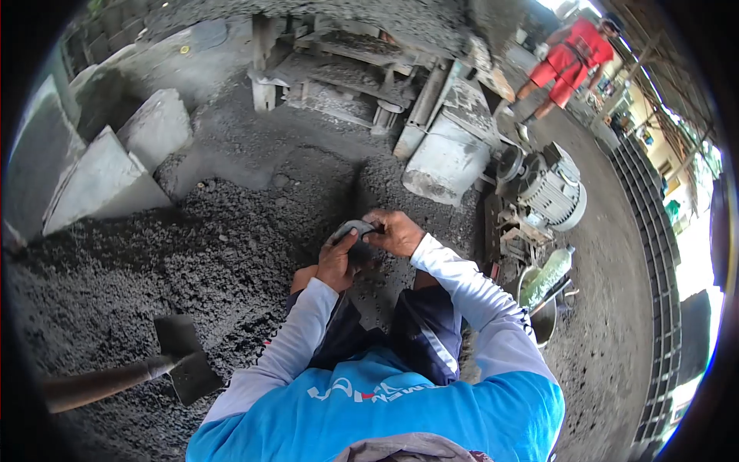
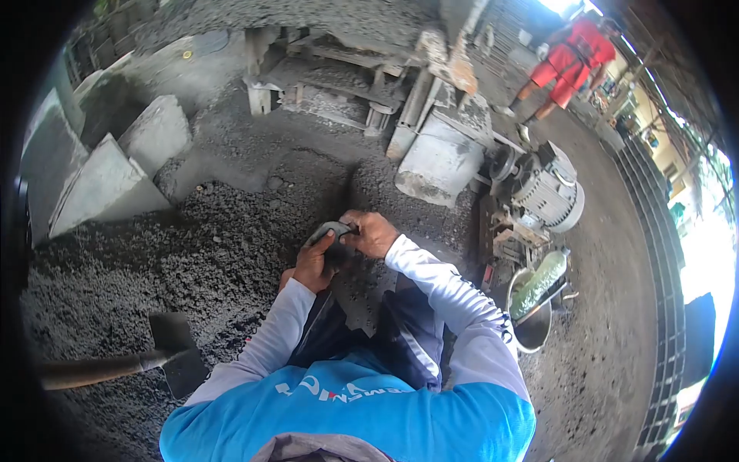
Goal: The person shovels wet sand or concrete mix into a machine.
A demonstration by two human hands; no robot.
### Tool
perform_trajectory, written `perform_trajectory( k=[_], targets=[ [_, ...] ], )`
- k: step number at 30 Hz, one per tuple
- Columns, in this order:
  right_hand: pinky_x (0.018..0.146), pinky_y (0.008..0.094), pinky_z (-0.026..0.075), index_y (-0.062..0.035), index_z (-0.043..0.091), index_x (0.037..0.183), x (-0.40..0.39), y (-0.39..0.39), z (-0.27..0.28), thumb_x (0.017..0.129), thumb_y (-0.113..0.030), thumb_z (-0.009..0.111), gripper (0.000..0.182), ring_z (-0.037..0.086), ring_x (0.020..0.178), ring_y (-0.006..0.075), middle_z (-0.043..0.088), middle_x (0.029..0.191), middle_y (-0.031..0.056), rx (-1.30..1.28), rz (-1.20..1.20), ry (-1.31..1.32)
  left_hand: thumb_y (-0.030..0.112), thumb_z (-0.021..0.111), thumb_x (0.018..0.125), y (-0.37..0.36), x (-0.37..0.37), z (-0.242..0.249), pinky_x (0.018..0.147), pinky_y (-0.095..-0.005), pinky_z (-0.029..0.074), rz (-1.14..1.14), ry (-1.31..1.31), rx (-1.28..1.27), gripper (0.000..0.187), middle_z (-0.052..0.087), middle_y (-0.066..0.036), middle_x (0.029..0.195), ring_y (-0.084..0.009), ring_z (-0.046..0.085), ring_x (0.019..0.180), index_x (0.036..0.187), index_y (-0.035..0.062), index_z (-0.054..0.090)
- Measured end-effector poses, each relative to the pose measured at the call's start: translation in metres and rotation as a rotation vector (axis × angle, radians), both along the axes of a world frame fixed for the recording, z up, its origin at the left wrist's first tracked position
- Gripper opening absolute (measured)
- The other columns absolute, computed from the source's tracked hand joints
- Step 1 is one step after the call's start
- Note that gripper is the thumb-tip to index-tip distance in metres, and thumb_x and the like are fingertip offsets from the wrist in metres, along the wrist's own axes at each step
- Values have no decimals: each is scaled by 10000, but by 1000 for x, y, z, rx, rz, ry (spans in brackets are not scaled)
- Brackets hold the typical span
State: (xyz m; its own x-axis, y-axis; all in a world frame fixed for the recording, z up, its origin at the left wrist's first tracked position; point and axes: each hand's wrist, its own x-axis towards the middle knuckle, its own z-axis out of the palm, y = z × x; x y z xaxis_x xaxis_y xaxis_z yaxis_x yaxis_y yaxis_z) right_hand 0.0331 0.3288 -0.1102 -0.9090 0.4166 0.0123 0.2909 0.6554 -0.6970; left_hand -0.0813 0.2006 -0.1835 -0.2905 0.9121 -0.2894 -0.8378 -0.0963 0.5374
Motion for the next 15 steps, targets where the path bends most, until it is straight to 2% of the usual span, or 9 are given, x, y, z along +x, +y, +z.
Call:
perform_trajectory(
  k=[1,4,7,10,14,15],
  targets=[
    [773,383,503,-18,592,1089,-7,-2,5,786,-157,705,353,651,897,312,659,958,176,43,69,21,234,692,858,-1,-5,-2,640,-386,566,10,-17,37,361,635,-69,1022,-231,649,863,1160,87,560],
    [775,375,500,-16,601,1069,-28,15,-5,797,-196,696,340,647,901,317,655,940,177,12,223,-48,237,688,866,-5,-13,-19,615,-404,567,37,-71,78,333,638,-50,1023,-230,644,871,1152,119,566],
    [776,367,506,-22,615,1083,-43,32,-23,813,-197,684,329,658,877,273,664,936,165,194,200,-216,219,668,883,-2,-22,-35,648,-409,572,65,-101,60,296,640,-48,1038,-218,641,887,1149,128,576],
    [790,390,499,-32,625,1077,-60,30,-11,829,-260,661,338,656,889,300,664,934,181,3,220,-428,218,654,893,-1,-26,-35,687,-415,563,90,-90,109,282,637,-37,1040,-202,629,916,1152,133,579],
    [806,415,494,-35,588,1146,-69,39,-40,854,-361,637,441,644,913,351,660,946,202,268,293,-302,246,647,898,6,-33,-42,742,-446,532,105,-87,55,294,623,-20,1053,-198,599,971,1164,143,574],
    [833,415,486,-31,585,1152,-69,42,-40,853,-374,636,458,629,959,353,650,992,209,239,289,-286,255,647,898,7,-35,-45,744,-456,525,102,-85,50,297,620,-18,1065,-202,594,981,1167,152,573]
  ],
)
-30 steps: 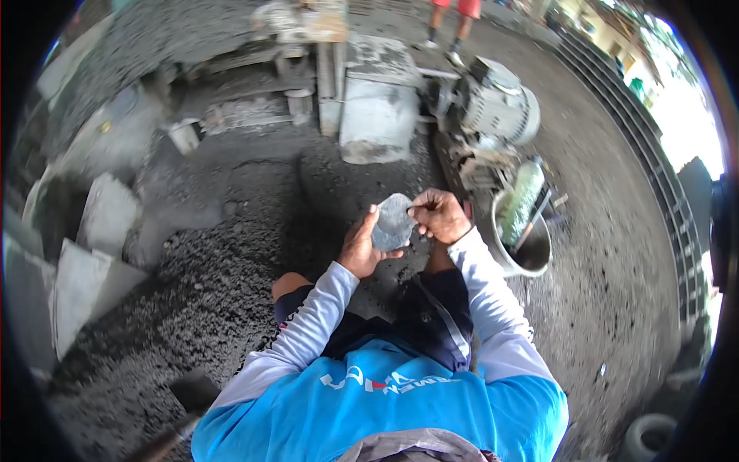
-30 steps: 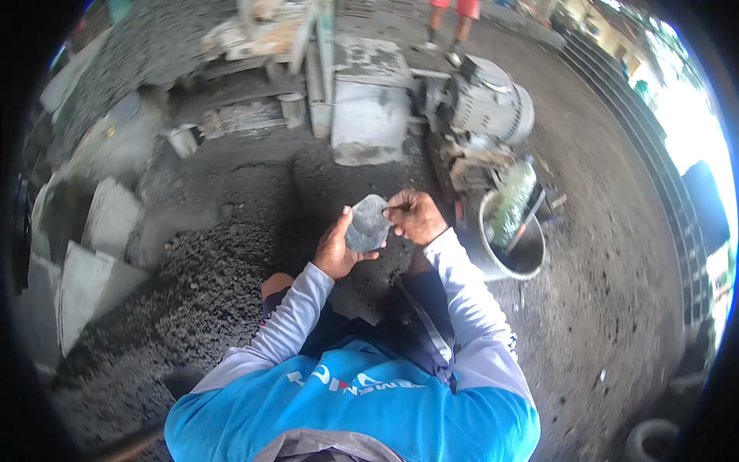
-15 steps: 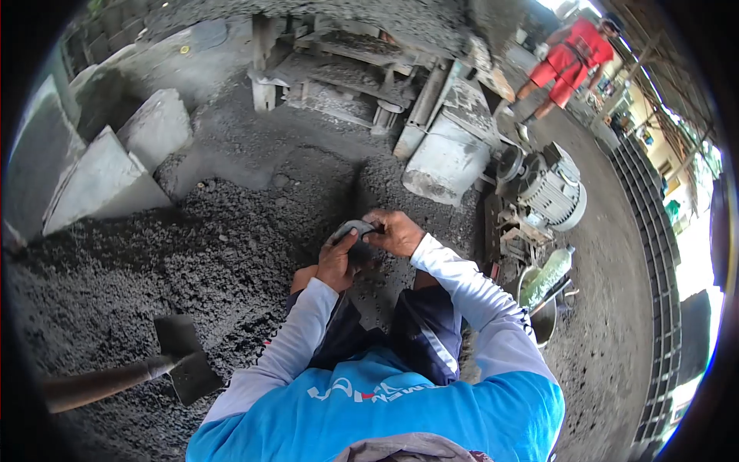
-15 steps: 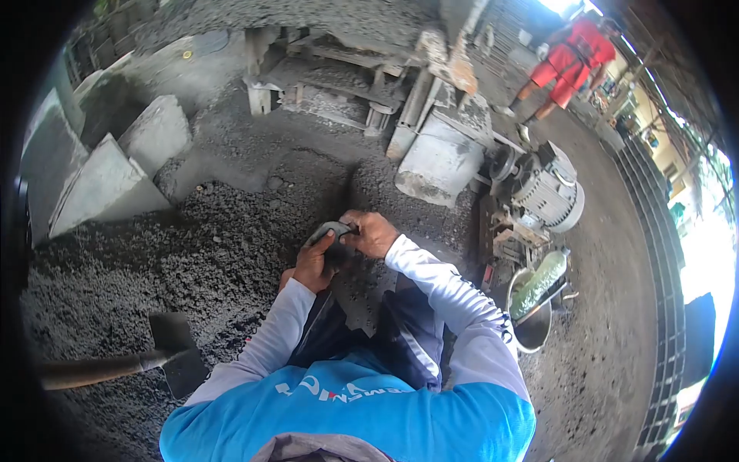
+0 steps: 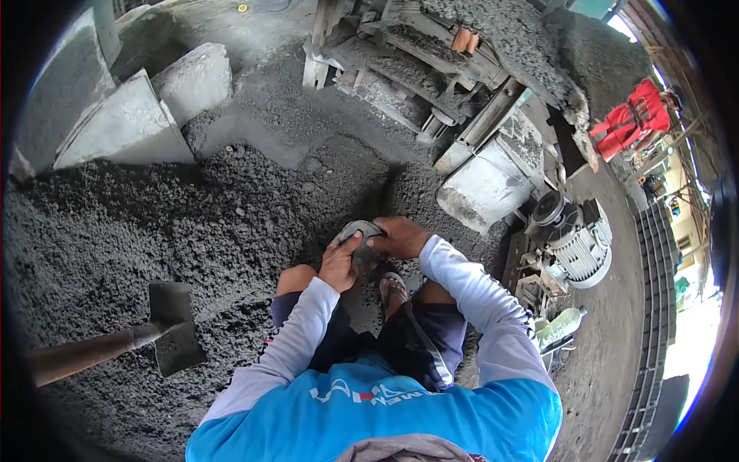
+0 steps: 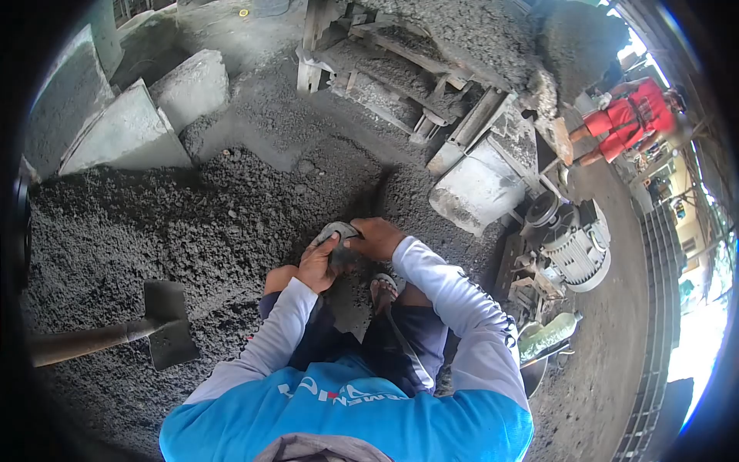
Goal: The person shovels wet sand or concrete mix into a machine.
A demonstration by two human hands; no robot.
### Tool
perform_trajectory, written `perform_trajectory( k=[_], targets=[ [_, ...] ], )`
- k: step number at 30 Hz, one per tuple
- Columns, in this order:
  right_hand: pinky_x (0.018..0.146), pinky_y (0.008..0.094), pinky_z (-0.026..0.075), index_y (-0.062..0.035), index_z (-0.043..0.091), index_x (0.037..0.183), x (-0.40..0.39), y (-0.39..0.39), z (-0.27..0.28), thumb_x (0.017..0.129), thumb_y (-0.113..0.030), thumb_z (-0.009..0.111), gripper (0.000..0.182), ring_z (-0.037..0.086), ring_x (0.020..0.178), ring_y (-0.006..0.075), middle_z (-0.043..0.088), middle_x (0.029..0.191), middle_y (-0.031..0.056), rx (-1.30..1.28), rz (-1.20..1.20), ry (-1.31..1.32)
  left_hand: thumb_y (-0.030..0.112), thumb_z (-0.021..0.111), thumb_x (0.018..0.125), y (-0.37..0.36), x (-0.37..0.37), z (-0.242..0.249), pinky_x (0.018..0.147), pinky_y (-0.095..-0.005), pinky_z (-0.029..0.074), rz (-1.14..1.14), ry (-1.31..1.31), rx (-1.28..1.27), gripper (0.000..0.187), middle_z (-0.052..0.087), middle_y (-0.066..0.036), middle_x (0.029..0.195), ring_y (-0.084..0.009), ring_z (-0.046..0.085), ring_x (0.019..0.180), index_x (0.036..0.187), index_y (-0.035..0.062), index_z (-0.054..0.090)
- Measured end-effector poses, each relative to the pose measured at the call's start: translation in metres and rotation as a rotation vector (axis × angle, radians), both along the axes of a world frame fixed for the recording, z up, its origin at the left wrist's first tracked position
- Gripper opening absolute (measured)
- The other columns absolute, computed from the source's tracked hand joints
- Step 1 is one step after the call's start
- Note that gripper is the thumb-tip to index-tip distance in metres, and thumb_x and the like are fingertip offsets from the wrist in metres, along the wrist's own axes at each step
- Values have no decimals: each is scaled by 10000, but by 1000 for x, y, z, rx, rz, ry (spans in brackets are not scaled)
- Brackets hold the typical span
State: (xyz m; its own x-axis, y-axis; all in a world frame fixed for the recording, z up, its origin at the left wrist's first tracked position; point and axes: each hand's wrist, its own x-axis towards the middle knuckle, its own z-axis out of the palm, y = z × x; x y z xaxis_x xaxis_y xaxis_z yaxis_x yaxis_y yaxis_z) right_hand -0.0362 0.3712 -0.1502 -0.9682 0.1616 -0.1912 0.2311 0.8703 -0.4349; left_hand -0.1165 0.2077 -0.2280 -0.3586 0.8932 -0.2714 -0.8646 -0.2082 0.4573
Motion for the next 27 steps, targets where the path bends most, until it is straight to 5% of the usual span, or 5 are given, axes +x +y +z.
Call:
perform_trajectory(
  k=[5,11,18,24,27],
  targets=[
    [930,398,454,-32,564,1217,2,54,18,851,-386,653,517,589,1087,339,631,1105,206,-170,-251,142,277,667,877,1,-10,-9,728,-488,526,49,-73,-171,377,596,-50,1142,-255,586,1024,1211,148,548],
    [458,283,465,-34,503,1264,-26,165,39,869,-196,656,453,565,586,96,633,760,22,-476,-853,159,268,639,891,-6,-15,-43,688,-485,534,65,-184,-190,378,587,-90,1165,-291,590,1014,1227,130,534],
    [466,348,458,-75,470,1250,-47,270,-22,839,-130,652,454,581,566,176,645,839,83,-551,-1052,445,239,606,905,-24,-5,-52,661,-449,539,37,-226,-279,292,628,-88,1072,-279,615,950,1163,102,579],
    [428,378,421,-113,448,1211,-44,306,-66,823,-55,631,433,577,537,226,650,878,102,-1024,-1043,760,241,617,898,-36,-11,-68,635,-426,551,103,-151,-270,291,627,-80,1059,-262,619,936,1160,121,581],
    [441,383,441,-106,446,1230,-51,289,-53,826,-66,627,444,592,558,231,648,883,98,-599,-1113,679,237,630,889,-45,-11,-52,603,-410,559,160,-91,-318,281,629,-64,1052,-242,626,913,1150,142,585]
  ],
)
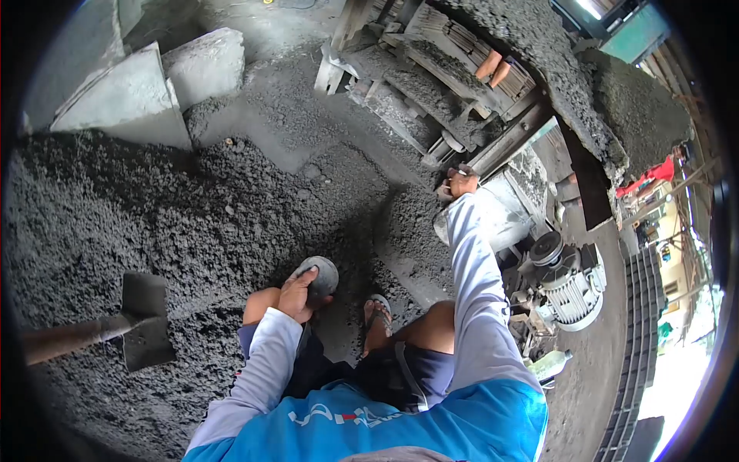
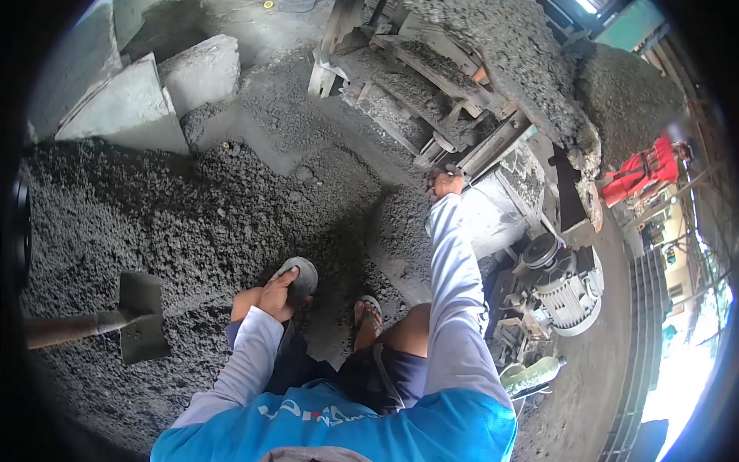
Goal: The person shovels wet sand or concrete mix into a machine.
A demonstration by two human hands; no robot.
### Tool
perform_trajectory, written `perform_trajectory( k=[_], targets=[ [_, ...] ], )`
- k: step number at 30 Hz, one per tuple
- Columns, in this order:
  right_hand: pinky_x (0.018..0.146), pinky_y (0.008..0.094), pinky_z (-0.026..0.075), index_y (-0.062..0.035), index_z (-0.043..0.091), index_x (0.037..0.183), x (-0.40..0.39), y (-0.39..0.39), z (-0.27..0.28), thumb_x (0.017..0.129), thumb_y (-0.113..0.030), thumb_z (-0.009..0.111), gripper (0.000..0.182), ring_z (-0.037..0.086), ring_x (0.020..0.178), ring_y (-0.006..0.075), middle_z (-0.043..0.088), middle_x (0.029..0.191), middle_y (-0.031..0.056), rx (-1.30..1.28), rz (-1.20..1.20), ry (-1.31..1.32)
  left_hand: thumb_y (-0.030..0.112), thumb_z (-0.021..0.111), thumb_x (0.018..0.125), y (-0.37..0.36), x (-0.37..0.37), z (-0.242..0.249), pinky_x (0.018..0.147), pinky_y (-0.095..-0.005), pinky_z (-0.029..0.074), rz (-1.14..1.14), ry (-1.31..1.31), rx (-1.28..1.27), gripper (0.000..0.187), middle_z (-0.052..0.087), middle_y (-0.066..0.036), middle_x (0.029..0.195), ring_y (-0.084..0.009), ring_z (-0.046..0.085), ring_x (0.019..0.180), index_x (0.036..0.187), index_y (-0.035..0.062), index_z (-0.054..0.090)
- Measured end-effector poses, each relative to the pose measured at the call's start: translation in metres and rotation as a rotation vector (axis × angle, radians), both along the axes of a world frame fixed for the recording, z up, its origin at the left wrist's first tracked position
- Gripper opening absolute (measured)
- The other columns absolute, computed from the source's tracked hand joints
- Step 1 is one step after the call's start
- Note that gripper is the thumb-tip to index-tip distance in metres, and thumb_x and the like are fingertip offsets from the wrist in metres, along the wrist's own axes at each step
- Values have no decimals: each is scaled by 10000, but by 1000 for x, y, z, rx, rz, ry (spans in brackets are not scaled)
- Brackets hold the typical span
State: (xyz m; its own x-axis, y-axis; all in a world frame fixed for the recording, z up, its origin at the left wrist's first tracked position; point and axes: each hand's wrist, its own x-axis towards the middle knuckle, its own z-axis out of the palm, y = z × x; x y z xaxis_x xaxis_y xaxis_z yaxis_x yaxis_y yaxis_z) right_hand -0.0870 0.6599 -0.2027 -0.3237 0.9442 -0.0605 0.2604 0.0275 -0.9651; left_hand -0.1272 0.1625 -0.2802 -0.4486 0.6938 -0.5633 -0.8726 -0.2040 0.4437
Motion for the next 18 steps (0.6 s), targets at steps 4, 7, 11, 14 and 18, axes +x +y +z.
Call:
perform_trajectory(
  k=[4,7,11,14,18],
  targets=[
    [483,396,479,-118,481,1208,7,-13,13,864,-115,574,356,616,622,228,652,892,97,-39,-70,42,223,647,875,-10,3,-2,551,-385,559,12,87,16,285,644,-38,1025,-219,639,881,1144,154,584],
    [531,406,514,-138,528,1172,11,-12,8,897,-162,527,276,634,691,220,657,893,96,-52,-26,12,221,648,872,-14,1,-1,547,-386,558,22,131,3,299,647,-39,1027,-221,642,882,1156,155,580],
    [624,362,532,-134,562,1144,15,-33,20,894,-172,515,258,641,711,221,664,887,86,-212,-88,102,216,650,868,-19,-4,0,543,-386,558,42,146,-24,329,641,-40,1058,-226,642,890,1180,149,570],
    [579,382,516,-138,514,1191,24,-33,15,892,-133,507,299,636,677,244,663,899,111,-264,-93,145,214,650,866,-21,-6,2,543,-391,561,48,149,-43,350,633,-41,1083,-237,640,898,1196,142,561],
    [519,410,495,-144,450,1253,38,-10,-10,889,-82,497,372,630,631,275,662,915,144,-134,-24,101,216,653,862,-23,-7,9,546,-403,565,60,167,-61,365,624,-46,1094,-254,635,912,1203,131,557]
  ],
)
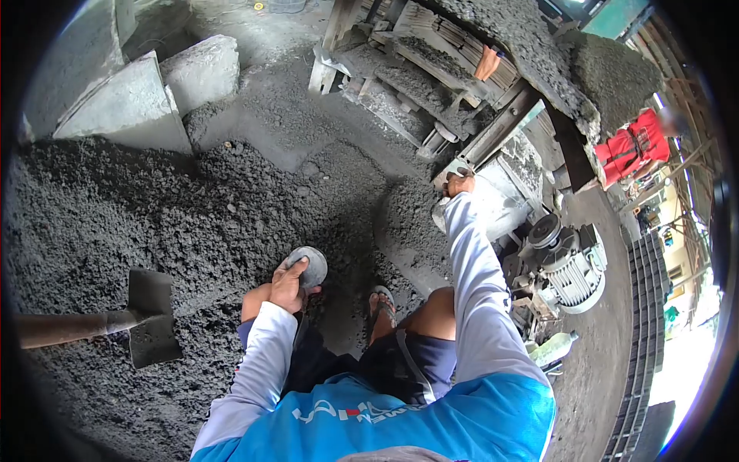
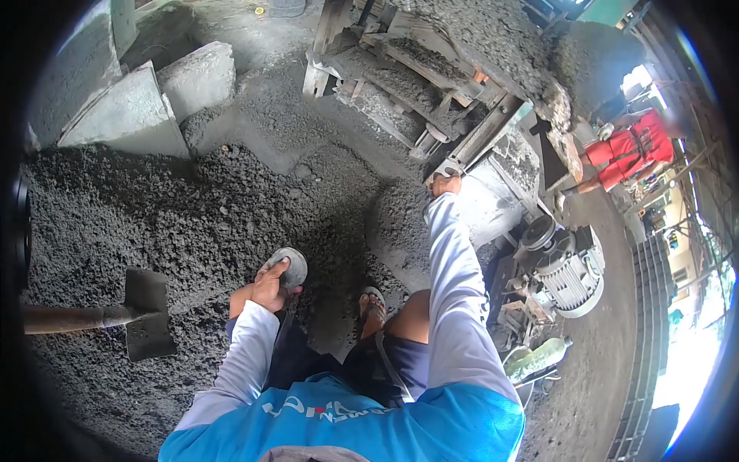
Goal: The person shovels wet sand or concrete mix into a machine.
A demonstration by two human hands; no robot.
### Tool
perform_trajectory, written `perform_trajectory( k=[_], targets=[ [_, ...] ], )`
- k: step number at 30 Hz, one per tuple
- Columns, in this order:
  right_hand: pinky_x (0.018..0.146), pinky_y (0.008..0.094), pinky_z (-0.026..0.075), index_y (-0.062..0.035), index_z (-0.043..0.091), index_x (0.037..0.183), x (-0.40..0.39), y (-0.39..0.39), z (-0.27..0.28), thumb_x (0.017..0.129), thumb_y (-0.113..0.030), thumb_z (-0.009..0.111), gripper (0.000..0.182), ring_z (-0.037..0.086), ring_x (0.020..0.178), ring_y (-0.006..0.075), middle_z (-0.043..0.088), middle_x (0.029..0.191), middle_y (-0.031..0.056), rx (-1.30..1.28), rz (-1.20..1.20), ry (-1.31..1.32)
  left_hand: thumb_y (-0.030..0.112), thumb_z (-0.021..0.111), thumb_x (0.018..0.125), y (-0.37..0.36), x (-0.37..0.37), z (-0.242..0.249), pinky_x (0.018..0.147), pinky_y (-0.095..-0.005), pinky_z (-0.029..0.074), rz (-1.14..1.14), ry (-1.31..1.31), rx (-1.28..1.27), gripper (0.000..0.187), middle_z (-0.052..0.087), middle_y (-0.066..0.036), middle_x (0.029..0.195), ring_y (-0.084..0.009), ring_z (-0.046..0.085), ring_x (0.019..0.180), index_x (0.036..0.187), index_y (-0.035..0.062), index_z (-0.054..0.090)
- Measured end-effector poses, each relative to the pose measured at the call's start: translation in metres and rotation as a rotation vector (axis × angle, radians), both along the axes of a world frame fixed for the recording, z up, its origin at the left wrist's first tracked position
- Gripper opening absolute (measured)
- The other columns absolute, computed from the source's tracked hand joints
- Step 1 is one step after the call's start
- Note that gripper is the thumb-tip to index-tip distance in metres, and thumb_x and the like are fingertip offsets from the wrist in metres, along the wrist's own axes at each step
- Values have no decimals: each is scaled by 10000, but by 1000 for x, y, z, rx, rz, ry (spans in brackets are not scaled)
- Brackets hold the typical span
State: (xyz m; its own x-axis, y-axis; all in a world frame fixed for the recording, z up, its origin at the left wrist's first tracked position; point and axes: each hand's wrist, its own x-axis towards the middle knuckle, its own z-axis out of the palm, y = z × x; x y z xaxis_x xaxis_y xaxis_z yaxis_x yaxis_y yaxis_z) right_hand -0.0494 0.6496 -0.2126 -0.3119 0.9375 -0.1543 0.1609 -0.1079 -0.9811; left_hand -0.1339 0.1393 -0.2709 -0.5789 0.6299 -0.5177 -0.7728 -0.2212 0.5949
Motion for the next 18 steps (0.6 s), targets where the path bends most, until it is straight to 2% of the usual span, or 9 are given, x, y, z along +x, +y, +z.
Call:
perform_trajectory(
  k=[1,2,6,10,12,15,16,17,18],
  targets=[
    [648,383,496,-169,490,1213,6,63,-53,901,-146,501,313,642,720,237,675,935,97,357,247,-478,219,655,860,0,0,1,548,-405,566,7,8,-3,371,623,-48,1091,-256,634,913,1205,127,555],
    [777,357,497,-193,531,1174,12,121,-103,913,-209,504,262,653,809,198,688,955,51,799,376,-911,222,657,859,-1,0,3,549,-407,567,14,16,-7,377,622,-51,1088,-258,633,915,1207,124,552],
    [1040,283,336,-246,600,1074,12,146,-142,901,-309,525,199,608,1005,53,695,1007,-79,906,193,-1349,248,684,839,-6,-3,1,546,-407,565,21,33,9,407,620,-62,1072,-257,631,916,1196,104,551],
    [1022,288,353,-234,603,1104,5,204,-207,925,-309,502,219,614,963,47,703,966,-67,1100,192,-1330,270,713,814,-13,-8,-2,559,-415,563,43,55,-6,454,620,-72,1075,-257,631,919,1196,98,537],
    [938,265,402,-193,597,1116,7,93,-105,914,-264,534,223,626,926,76,706,937,-29,787,97,-1065,277,722,805,-17,-9,0,569,-419,562,59,64,-13,476,619,-75,1079,-258,630,924,1201,98,527],
    [812,231,475,-132,588,1133,0,9,-41,898,-197,582,243,645,871,119,709,894,26,622,31,-920,273,721,805,-18,-11,-1,575,-422,563,49,86,-20,492,617,-77,1088,-255,628,931,1217,101,513],
    [763,295,512,-97,580,1145,-4,20,-53,830,-202,679,347,665,867,185,713,917,80,643,67,-851,273,721,806,-18,-11,-3,573,-422,562,45,84,-29,491,617,-78,1091,-255,628,932,1216,101,514],
    [829,347,501,-107,590,1154,1,30,-65,800,-203,663,373,644,949,265,686,992,138,600,61,-830,274,721,806,-17,-12,-6,570,-421,562,41,82,-38,490,616,-79,1094,-254,627,934,1215,101,514],
    [895,400,490,-117,600,1162,3,2,-39,771,-204,646,403,623,1031,344,659,1066,196,559,56,-808,274,720,806,-16,-13,-8,567,-420,562,39,80,-46,489,616,-79,1097,-254,627,936,1214,101,515]
  ],
)
